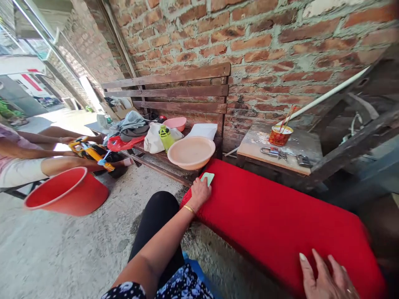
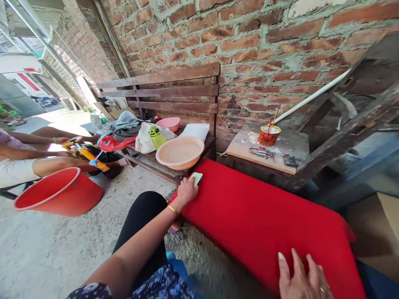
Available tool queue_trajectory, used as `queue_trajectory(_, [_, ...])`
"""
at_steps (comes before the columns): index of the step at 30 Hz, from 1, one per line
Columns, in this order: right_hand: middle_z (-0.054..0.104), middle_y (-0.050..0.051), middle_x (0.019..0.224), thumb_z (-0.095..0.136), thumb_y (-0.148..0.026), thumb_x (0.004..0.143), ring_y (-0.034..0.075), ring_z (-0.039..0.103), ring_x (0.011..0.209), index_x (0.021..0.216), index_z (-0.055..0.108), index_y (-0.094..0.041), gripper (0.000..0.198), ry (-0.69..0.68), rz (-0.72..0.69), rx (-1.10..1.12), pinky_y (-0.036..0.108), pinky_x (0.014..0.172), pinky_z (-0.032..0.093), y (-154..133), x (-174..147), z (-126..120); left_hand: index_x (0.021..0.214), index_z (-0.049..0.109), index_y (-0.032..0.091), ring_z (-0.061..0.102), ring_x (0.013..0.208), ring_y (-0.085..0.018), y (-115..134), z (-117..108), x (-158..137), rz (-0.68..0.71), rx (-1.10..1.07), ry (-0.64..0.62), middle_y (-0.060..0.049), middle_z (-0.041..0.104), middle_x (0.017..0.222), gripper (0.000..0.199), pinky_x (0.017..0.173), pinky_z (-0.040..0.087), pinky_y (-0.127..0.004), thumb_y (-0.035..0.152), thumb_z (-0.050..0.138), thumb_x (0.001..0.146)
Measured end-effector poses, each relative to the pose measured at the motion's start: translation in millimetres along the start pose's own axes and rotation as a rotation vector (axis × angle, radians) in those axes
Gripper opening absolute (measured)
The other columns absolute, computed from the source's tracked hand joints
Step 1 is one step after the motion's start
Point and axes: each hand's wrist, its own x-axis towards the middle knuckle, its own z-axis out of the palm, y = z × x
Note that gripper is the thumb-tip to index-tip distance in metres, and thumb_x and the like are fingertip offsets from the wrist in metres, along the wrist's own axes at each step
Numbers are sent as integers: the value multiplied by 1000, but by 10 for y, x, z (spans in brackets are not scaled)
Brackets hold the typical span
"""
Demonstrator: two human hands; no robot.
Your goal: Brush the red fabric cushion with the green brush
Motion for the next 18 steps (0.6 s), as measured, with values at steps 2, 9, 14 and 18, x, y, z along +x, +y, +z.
queue_trajectory(2, [55,27,132,22,-61,96,43,54,118,125,65,-5,76,-11,-37,-99,56,92,45,-152,-10,-22,137,52,21,57,108,-29,201,143,-154,77,-2,13,-16,55,118,46,86,48,-39,35,46,93])
queue_trajectory(9, [55,23,137,7,-58,100,38,51,125,128,65,-9,81,-105,32,-244,54,101,40,-321,-27,-74,141,49,30,56,109,-28,1224,319,-1037,705,-120,-74,-13,55,118,52,93,46,-41,42,51,91])
queue_trajectory(14, [52,23,140,16,-57,100,37,49,127,132,62,-10,73,-110,71,-234,54,102,39,-223,165,-175,140,49,28,58,103,-26,859,57,-370,371,-67,-45,-12,56,114,48,86,48,-37,39,46,93])
queue_trajectory(18, [54,26,135,18,-58,97,40,52,123,131,62,-8,75,-12,-11,-201,57,98,41,-120,277,-75,135,53,22,59,105,-28,362,-64,155,55,-9,18,-15,56,116,46,86,48,-40,37,46,92])
